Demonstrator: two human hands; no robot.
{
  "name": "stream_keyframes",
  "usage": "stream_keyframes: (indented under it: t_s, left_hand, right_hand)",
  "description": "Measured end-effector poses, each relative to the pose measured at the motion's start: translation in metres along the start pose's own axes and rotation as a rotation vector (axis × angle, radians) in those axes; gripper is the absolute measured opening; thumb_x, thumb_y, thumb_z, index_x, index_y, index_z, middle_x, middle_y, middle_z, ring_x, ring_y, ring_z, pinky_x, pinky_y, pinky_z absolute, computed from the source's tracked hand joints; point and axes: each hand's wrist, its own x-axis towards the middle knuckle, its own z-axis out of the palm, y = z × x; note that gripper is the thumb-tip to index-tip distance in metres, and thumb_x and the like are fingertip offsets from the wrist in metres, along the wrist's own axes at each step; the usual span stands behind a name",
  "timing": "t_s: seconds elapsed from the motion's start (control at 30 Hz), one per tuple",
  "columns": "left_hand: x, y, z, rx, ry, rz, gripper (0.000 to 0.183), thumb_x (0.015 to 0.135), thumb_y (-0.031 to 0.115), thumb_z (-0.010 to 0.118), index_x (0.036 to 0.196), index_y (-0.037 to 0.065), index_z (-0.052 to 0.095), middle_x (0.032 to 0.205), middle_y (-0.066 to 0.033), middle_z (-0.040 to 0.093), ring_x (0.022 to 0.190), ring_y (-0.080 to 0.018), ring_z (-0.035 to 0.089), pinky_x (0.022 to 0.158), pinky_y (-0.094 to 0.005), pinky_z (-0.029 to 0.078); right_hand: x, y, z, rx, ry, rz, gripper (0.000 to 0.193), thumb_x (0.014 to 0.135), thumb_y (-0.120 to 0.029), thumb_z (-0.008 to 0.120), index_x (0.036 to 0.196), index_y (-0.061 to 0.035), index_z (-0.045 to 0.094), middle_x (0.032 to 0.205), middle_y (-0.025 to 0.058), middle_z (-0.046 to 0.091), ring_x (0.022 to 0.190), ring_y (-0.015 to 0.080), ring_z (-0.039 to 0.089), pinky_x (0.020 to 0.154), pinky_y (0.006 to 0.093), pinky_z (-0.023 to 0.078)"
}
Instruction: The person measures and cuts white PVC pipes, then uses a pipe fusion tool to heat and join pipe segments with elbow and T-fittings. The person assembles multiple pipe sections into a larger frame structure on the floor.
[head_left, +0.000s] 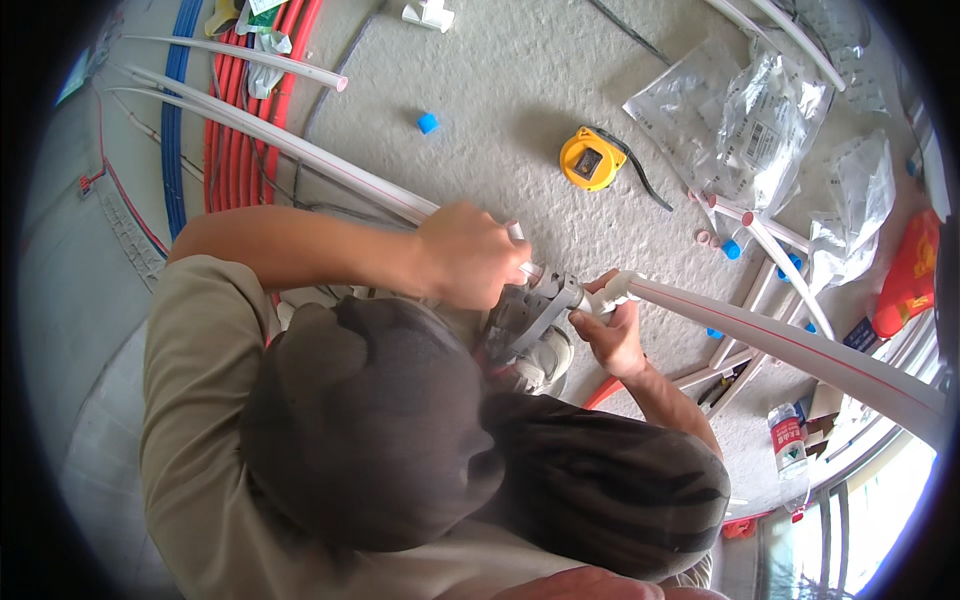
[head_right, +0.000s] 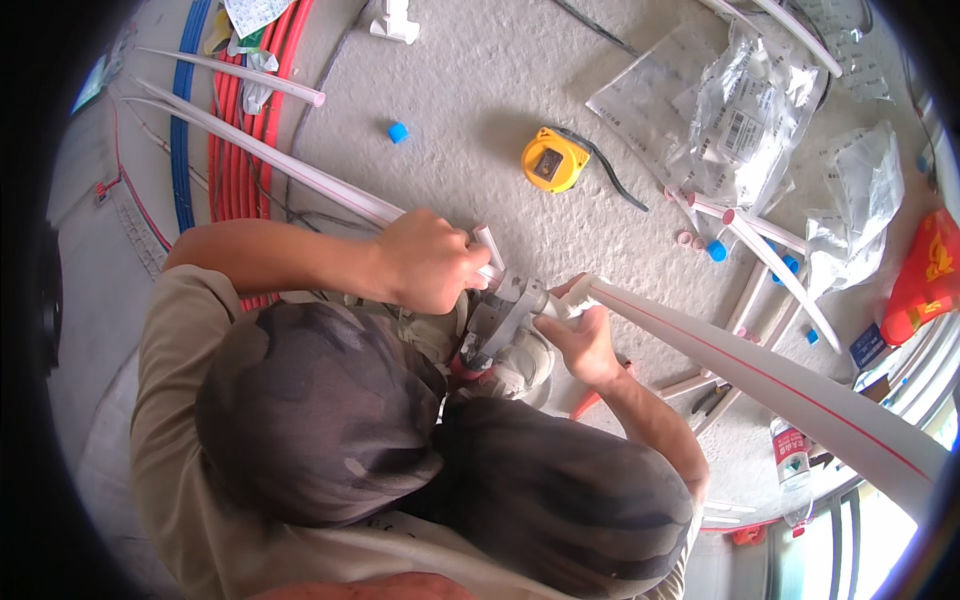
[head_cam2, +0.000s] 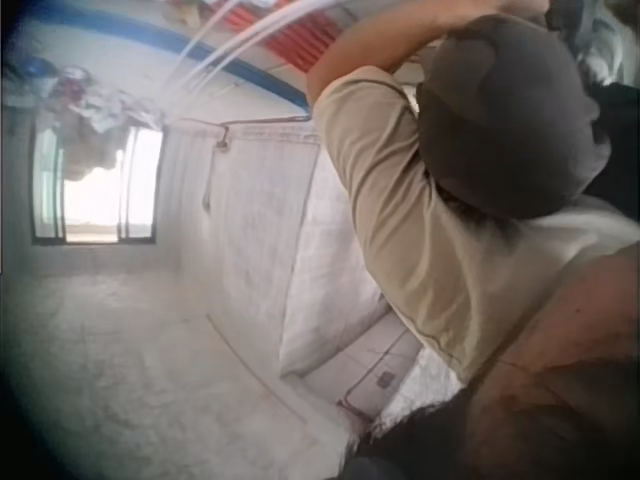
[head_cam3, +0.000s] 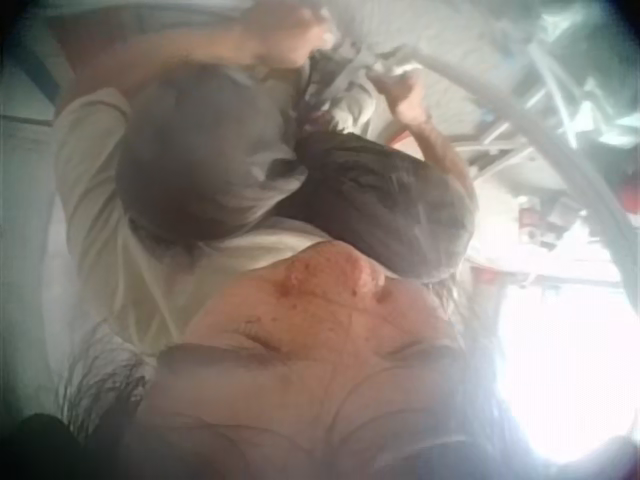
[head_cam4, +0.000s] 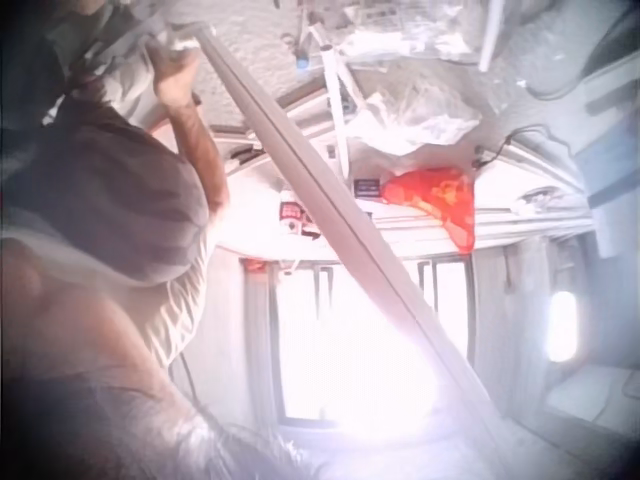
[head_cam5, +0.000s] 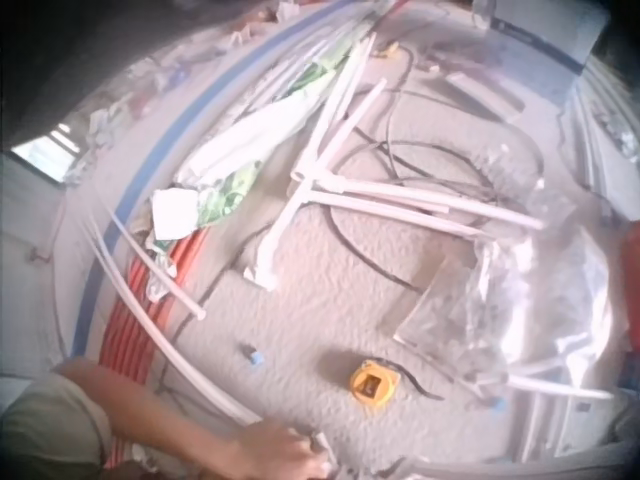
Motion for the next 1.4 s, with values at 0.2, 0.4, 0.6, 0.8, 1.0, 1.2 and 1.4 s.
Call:
stream_keyframes:
  t_s: [0.2, 0.4, 0.6, 0.8, 1.0, 1.2, 1.4]
  left_hand:
    - [-0.001, 0.001, 0.0, 0.006, 0.002, 0.001, 0.029, 0.094, 0.03, 0.07, 0.087, 0.003, 0.066, 0.069, -0.021, 0.071, 0.063, -0.0388, 0.072, 0.055, -0.0495, 0.054]
    - [-0.004, 0.004, 0.001, 0.02, -0.001, 0.019, 0.028, 0.094, 0.03, 0.07, 0.086, 0.003, 0.066, 0.069, -0.0207, 0.07, 0.063, -0.0392, 0.072, 0.055, -0.0506, 0.053]
    - [-0.012, 0.005, 0.006, 0.034, 0.026, 0.024, 0.029, 0.094, 0.03, 0.071, 0.085, 0.003, 0.065, 0.068, -0.0211, 0.07, 0.063, -0.0407, 0.072, 0.056, -0.0512, 0.053]
    - [-0.013, 0.005, 0.005, 0.038, 0.012, 0.02, 0.031, 0.095, 0.031, 0.071, 0.084, 0.002, 0.065, 0.069, -0.0228, 0.07, 0.065, -0.0423, 0.072, 0.057, -0.0518, 0.054]
    - [-0.015, 0.004, 0.007, 0.024, 0.006, 0.011, 0.032, 0.096, 0.032, 0.07, 0.084, 0.002, 0.065, 0.069, -0.0228, 0.069, 0.065, -0.0428, 0.071, 0.057, -0.052, 0.054]
    - [-0.014, 0.003, 0.012, 0.029, -0.004, 0.011, 0.033, 0.096, 0.033, 0.07, 0.084, 0.003, 0.064, 0.069, -0.0213, 0.07, 0.064, -0.0416, 0.071, 0.056, -0.0518, 0.053]
    - [-0.014, 0.006, 0.011, 0.04, 0.009, 0.013, 0.031, 0.095, 0.032, 0.072, 0.084, 0.004, 0.065, 0.069, -0.0211, 0.07, 0.064, -0.0408, 0.071, 0.055, -0.0508, 0.054]
  right_hand:
    - [0.0, -0.006, 0.004, -0.009, -0.016, -0.014, 0.036, 0.092, 0.003, 0.074, 0.119, -0.0055, 0.051, 0.093, 0.0024, 0.06, 0.079, 0.0078, 0.054, 0.07, 0.0276, 0.044]
    - [-0.005, -0.008, 0.008, -0.006, -0.036, -0.035, 0.038, 0.093, 0.003, 0.074, 0.12, -0.0068, 0.05, 0.091, 0.0003, 0.058, 0.073, 0.0057, 0.052, 0.062, 0.0254, 0.042]
    - [-0.007, -0.005, 0.007, -0.074, -0.014, 0.025, 0.033, 0.091, -0.001, 0.078, 0.116, -0.0028, 0.057, 0.105, 0.0043, 0.065, 0.097, 0.0112, 0.062, 0.087, 0.032, 0.052]
    - [-0.007, -0.007, 0.012, -0.077, -0.037, -0.064, 0.034, 0.092, -0.004, 0.079, 0.116, -0.0047, 0.055, 0.088, -0.0021, 0.058, 0.073, 0.0048, 0.051, 0.063, 0.0244, 0.042]
    - [-0.006, -0.004, 0.01, -0.103, -0.007, 0.006, 0.032, 0.087, -0.002, 0.081, 0.112, -0.0027, 0.061, 0.099, 0.0031, 0.066, 0.093, 0.011, 0.062, 0.081, 0.0304, 0.053]
    - [-0.007, -0.005, 0.013, -0.1, -0.024, -0.039, 0.04, 0.089, 0.001, 0.079, 0.118, -0.0063, 0.052, 0.089, -0.0021, 0.058, 0.074, 0.0045, 0.053, 0.062, 0.0239, 0.043]
    - [-0.011, -0.007, 0.017, -0.065, -0.015, -0.023, 0.038, 0.091, 0.003, 0.077, 0.119, -0.0055, 0.053, 0.093, -0.0016, 0.061, 0.081, 0.0051, 0.056, 0.069, 0.0247, 0.045]
